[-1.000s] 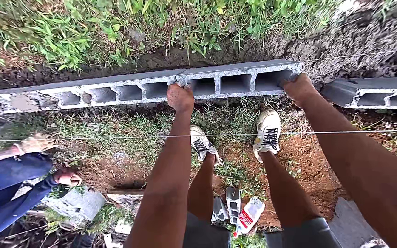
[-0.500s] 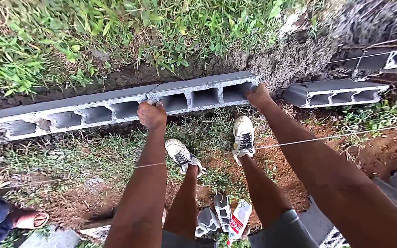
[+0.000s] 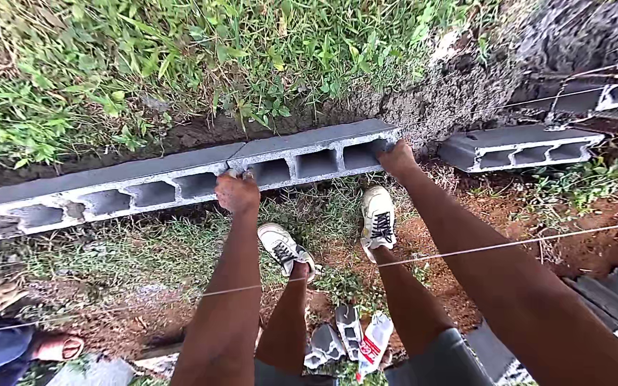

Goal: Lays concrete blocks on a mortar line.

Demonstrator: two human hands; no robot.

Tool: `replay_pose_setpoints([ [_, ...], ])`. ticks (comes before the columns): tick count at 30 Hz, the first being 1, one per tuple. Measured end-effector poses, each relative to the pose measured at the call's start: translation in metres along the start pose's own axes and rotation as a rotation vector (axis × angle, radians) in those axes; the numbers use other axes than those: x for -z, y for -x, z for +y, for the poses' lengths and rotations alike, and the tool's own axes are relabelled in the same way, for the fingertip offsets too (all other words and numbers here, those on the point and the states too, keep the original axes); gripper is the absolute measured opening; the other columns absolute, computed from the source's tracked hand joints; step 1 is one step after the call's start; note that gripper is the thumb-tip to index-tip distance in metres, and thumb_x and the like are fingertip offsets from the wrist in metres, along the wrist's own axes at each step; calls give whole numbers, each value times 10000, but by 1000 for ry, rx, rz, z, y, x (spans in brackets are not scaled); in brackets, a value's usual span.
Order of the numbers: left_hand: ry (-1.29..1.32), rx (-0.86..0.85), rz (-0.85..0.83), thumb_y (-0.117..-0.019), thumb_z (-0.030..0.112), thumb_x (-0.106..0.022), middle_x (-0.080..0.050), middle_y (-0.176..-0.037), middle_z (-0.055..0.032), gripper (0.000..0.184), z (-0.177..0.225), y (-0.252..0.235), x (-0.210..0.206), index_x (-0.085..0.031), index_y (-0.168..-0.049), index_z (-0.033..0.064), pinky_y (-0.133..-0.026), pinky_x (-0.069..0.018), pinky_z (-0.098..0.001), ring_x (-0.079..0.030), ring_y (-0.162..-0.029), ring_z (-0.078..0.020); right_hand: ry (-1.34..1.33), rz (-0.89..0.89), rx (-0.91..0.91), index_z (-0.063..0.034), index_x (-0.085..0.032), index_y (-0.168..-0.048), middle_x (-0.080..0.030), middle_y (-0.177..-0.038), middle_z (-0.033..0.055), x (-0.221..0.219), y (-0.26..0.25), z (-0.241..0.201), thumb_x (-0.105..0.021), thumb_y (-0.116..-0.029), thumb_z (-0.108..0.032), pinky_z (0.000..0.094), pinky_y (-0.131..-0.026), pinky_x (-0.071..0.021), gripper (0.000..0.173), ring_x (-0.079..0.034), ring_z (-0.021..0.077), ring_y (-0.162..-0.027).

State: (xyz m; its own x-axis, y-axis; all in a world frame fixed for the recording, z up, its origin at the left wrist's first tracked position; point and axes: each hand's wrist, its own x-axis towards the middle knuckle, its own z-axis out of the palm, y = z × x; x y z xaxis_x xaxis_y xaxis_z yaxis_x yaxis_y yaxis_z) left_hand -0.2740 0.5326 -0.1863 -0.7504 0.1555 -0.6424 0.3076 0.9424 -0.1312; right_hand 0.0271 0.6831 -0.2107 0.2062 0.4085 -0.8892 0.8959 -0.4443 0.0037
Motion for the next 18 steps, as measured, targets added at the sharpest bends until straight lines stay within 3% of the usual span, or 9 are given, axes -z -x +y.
replay_pose_setpoints([
  [9,0,11,10,-979,368,-666,-679,-1183,-269,372,0,-1,1,-711,-1106,21,-934,-493,-664,-645,-1143,-450,4,-2,1,92,-572,-1279,-632,-1250,323,-4,-5,0,-692,-963,-311,648,-1013,-472,527,-605,466,-1229],
  [18,-11,91,-14,-985,373,-648,-680,-1223,-232,380,10,0,4,-702,-1169,45,-934,-514,-634,-658,-1148,-413,44,14,-55,105,-533,-1336,-595,-1303,362,-5,0,-7,-671,-986,-331,680,-1029,-446,576,-571,505,-1269],
])
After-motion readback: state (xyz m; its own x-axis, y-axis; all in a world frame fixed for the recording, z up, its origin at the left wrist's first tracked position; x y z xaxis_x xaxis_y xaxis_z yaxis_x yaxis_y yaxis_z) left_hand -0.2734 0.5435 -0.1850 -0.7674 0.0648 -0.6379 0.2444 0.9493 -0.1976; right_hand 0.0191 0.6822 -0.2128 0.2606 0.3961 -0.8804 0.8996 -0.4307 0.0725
